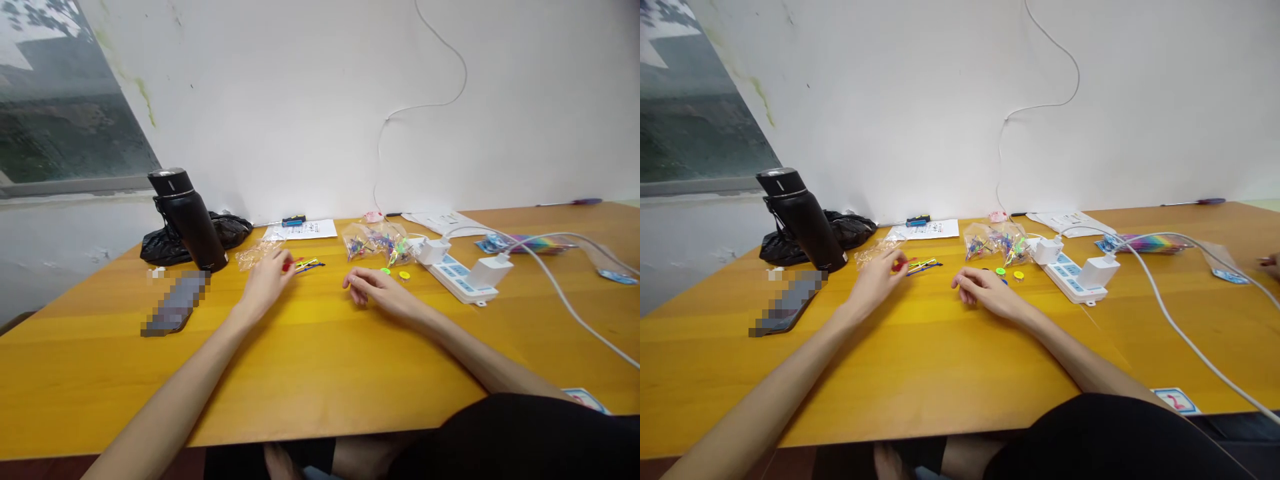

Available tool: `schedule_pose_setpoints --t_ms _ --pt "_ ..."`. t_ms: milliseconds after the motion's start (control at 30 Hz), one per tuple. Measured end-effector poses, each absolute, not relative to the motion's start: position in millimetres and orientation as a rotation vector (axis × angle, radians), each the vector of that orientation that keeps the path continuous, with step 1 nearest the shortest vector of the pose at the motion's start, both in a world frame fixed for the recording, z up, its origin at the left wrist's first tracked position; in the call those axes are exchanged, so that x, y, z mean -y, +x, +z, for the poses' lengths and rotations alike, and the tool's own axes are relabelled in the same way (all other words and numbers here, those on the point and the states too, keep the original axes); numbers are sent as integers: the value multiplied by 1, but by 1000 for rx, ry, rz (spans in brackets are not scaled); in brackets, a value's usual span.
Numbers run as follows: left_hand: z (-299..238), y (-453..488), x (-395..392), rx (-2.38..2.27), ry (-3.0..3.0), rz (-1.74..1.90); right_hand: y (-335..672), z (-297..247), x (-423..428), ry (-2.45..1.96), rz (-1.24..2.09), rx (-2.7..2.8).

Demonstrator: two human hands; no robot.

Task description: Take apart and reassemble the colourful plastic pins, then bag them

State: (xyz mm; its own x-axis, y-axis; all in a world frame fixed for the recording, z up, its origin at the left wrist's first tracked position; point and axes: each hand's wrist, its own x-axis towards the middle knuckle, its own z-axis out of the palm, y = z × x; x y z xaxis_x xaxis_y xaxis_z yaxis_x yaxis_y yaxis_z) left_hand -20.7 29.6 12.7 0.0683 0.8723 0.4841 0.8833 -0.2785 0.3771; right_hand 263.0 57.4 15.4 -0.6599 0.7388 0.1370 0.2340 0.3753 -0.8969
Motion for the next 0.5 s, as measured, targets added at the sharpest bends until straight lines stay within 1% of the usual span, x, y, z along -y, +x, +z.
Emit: schedule_pose_setpoints --t_ms 133,200,267,367,433,500 --pt "17 -60 -37 2282 -2013 -450 263 13 -58 -832 1254 2148" --pt "17 -70 -38 2390 -1954 -282 264 12 -59 -835 1238 2168" --pt "16 -75 -38 2466 -1905 -199 264 11 -59 -837 1201 2193" --pt "15 -78 -39 2511 -1871 -167 265 10 -60 -876 1108 2238" --pt "15 -78 -39 2506 -1871 -169 267 8 -64 -939 975 2240" --pt "16 -78 -38 2504 -1866 -162 270 7 -71 -1006 773 2159"
